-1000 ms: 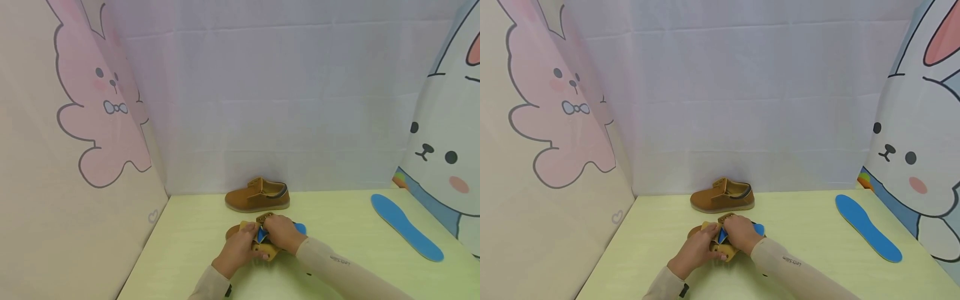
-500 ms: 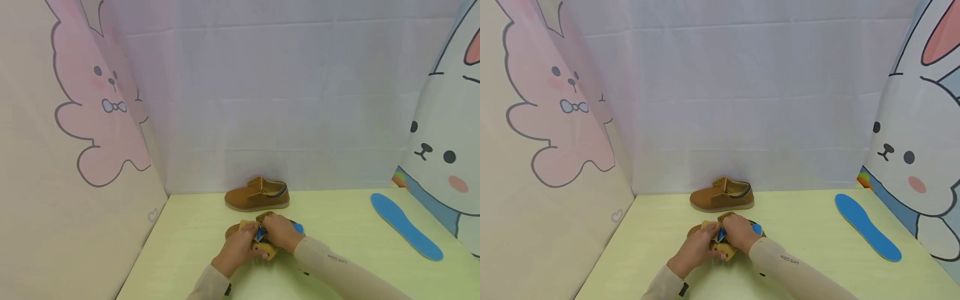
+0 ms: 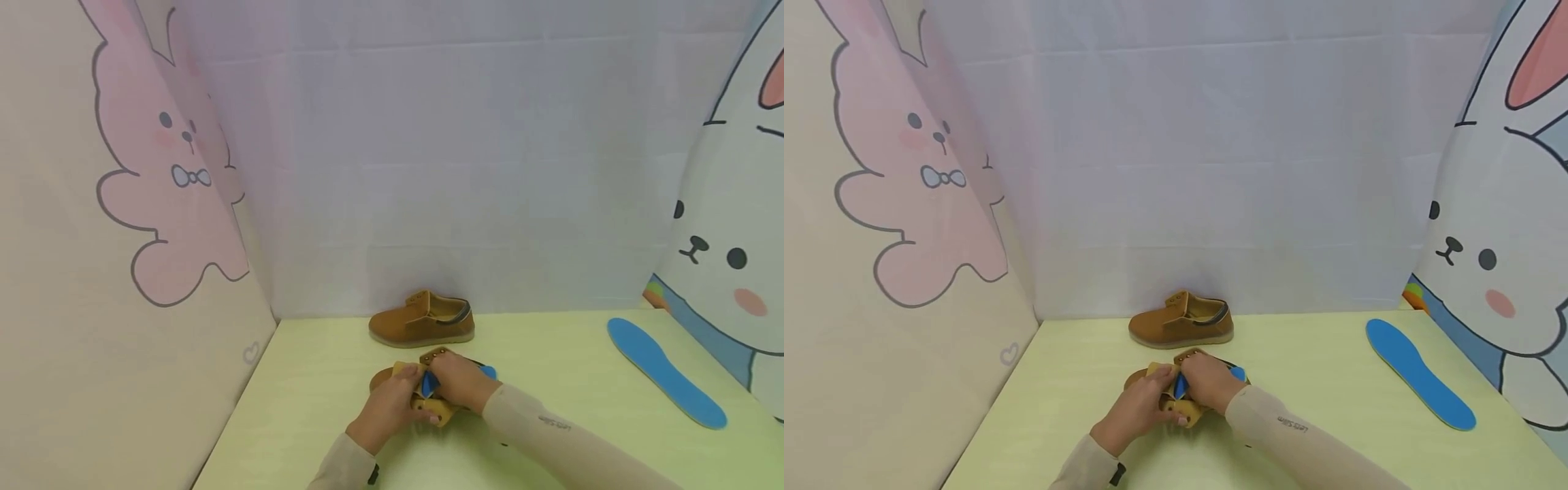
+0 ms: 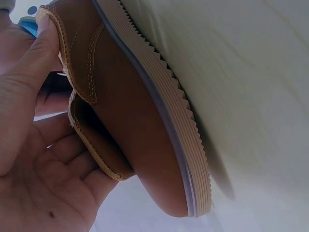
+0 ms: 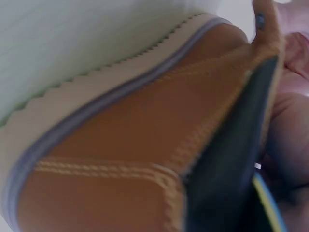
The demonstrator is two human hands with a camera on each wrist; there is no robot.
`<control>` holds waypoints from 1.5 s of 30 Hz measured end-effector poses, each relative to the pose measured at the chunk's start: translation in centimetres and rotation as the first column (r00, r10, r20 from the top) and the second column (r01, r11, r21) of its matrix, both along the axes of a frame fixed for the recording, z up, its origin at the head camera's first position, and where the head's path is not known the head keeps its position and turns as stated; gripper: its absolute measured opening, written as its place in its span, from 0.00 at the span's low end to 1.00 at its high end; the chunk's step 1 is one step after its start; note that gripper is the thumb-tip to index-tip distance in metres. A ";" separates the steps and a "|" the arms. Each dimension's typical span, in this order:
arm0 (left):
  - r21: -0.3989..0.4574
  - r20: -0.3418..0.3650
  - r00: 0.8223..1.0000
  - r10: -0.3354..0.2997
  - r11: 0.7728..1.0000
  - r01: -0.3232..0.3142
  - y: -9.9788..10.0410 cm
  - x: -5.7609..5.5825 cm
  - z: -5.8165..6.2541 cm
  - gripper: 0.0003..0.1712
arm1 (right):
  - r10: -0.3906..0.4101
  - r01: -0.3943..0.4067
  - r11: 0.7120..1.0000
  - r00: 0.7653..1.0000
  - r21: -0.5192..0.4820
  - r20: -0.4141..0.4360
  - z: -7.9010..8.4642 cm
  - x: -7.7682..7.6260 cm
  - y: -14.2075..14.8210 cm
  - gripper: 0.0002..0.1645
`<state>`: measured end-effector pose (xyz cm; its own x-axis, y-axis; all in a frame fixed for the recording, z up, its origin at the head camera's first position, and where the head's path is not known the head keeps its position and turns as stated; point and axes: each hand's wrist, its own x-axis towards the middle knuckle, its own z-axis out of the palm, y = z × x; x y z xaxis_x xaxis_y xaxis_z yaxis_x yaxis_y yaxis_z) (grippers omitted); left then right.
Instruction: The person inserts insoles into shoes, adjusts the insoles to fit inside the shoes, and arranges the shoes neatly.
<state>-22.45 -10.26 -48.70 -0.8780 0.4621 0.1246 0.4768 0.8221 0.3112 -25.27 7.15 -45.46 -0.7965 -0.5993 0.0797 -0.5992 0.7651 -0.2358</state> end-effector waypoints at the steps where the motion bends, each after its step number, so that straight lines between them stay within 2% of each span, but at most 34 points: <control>1: -0.001 -0.002 1.000 -0.002 1.000 0.002 0.0 0.0 0.0 0.54 | 0.009 -0.009 1.000 1.000 -0.009 0.022 0.1 0.0 0.1 0.06; 6: 0.007 -0.007 1.000 -0.008 1.000 0.008 -0.1 0.0 0.0 0.53 | 0.039 -0.035 0.998 0.996 -0.043 0.083 0.5 -0.2 0.3 0.07; 13: 0.005 -0.003 1.000 -0.003 1.000 0.003 -0.1 0.1 0.0 0.52 | 0.042 -0.042 0.998 0.999 -0.046 0.009 0.4 -0.1 0.3 0.05; 21: 0.015 -0.003 1.000 -0.016 1.000 0.016 -0.2 0.2 0.1 0.53 | 0.076 -0.077 0.995 0.997 -0.056 -0.030 -0.2 -0.5 0.4 0.05; 27: 0.033 -0.040 0.998 -0.041 0.999 0.042 -0.2 0.1 -0.1 0.53 | 0.110 -0.112 0.992 0.993 -0.053 -0.047 -0.4 -1.0 0.6 0.04; 33: 0.032 -0.024 0.999 -0.035 0.999 0.036 -0.3 0.1 -0.1 0.53 | 0.163 -0.165 0.984 0.986 -0.063 -0.032 -0.2 -1.1 0.6 0.04; 39: 0.015 -0.028 0.999 -0.034 0.999 0.034 -0.3 0.1 -0.2 0.55 | 0.183 -0.183 0.981 0.983 -0.066 -0.012 0.0 -1.0 0.5 0.03; 45: -0.002 -0.026 0.999 -0.026 1.000 0.026 -0.2 0.0 -0.1 0.55 | 0.241 -0.243 0.969 0.969 -0.045 -0.054 0.0 -1.4 0.5 0.04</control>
<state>-22.46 -10.51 -48.78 -0.8620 0.4852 0.1466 0.5062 0.8095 0.2973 -26.71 7.67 -45.50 -0.6230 -0.7678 0.1495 -0.7765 0.5839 -0.2369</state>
